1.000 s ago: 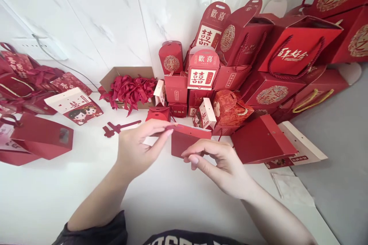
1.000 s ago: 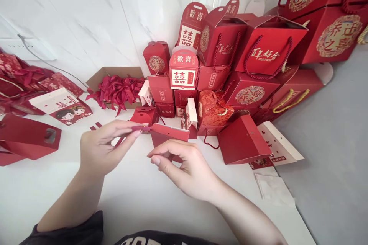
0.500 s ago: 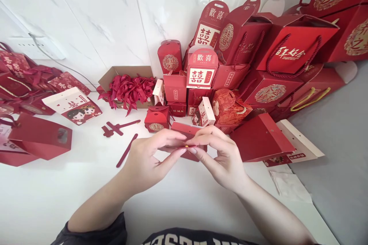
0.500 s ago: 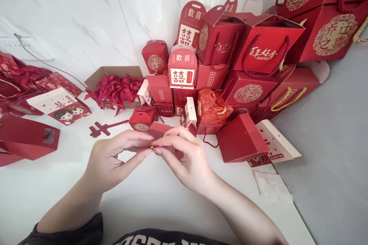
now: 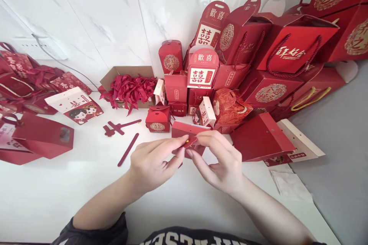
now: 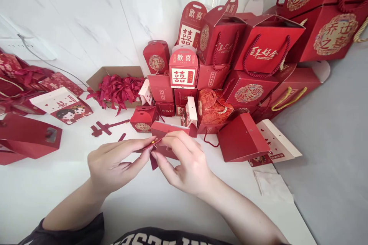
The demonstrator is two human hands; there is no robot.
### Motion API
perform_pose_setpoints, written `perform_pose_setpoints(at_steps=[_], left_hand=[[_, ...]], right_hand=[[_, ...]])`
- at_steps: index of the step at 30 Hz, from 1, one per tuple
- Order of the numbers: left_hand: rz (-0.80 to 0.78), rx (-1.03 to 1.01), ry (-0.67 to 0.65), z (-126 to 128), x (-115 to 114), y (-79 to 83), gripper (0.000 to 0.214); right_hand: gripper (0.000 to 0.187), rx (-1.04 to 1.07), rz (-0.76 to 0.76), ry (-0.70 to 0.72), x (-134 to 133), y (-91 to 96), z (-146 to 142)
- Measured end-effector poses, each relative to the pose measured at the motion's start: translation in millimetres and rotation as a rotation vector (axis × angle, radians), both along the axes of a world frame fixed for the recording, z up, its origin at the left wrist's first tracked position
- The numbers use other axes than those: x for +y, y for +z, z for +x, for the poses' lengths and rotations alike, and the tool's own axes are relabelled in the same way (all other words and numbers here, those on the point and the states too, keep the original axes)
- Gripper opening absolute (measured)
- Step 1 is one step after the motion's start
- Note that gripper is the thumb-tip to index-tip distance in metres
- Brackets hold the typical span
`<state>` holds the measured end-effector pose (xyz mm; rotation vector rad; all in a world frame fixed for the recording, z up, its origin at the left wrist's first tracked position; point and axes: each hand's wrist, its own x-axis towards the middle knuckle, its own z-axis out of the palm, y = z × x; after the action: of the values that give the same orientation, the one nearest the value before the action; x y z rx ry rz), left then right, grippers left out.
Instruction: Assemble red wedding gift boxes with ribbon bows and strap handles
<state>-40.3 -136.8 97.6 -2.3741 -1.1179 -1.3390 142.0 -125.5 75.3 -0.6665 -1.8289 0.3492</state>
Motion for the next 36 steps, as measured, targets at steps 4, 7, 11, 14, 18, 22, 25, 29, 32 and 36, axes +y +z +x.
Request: perform_pose_setpoints(at_steps=[4, 7, 11, 14, 18, 22, 25, 29, 32, 36], left_hand=[[0.027, 0.067, -0.045, -1, 0, -1.9, 0.038], [-0.119, 0.039, -0.153, -6, 0, 2.2, 0.038], [-0.429, -0.079, -0.307, -15, 7, 12.3, 0.024], [-0.752, -0.124, -0.487, -19, 16, 15.6, 0.020], [-0.993, -0.199, -0.630, -18, 25, 12.7, 0.029], [-1.094, -0.205, -0.719, -17, 27, 10.6, 0.017], [-1.020, -0.213, -0.715, -17, 27, 10.1, 0.012], [-0.789, -0.245, -0.745, -16, 28, 5.2, 0.013], [-0.580, -0.306, -0.806, -14, 30, 0.4, 0.018], [-0.373, -0.324, -0.872, -12, 31, 0.2, 0.012]], right_hand=[[0.020, -0.005, -0.010, -0.023, 2, -1.6, 2], [0.021, -0.059, -0.020, 0.047, 7, 1.1, 9], [0.020, -0.199, 0.023, 0.179, 11, 8.2, 21], [0.016, -0.274, 0.067, 0.264, 11, 12.7, 26], [0.013, -0.363, 0.113, 0.361, 12, 15.7, 29], [0.015, -0.378, 0.154, 0.387, 13, 17.2, 29], [0.015, -0.390, 0.171, 0.359, 12, 17.4, 29], [0.015, -0.365, 0.219, 0.279, 10, 14.0, 26], [0.016, -0.297, 0.272, 0.243, 8, 9.9, 23], [0.016, -0.199, 0.283, 0.250, 7, 8.4, 21]])
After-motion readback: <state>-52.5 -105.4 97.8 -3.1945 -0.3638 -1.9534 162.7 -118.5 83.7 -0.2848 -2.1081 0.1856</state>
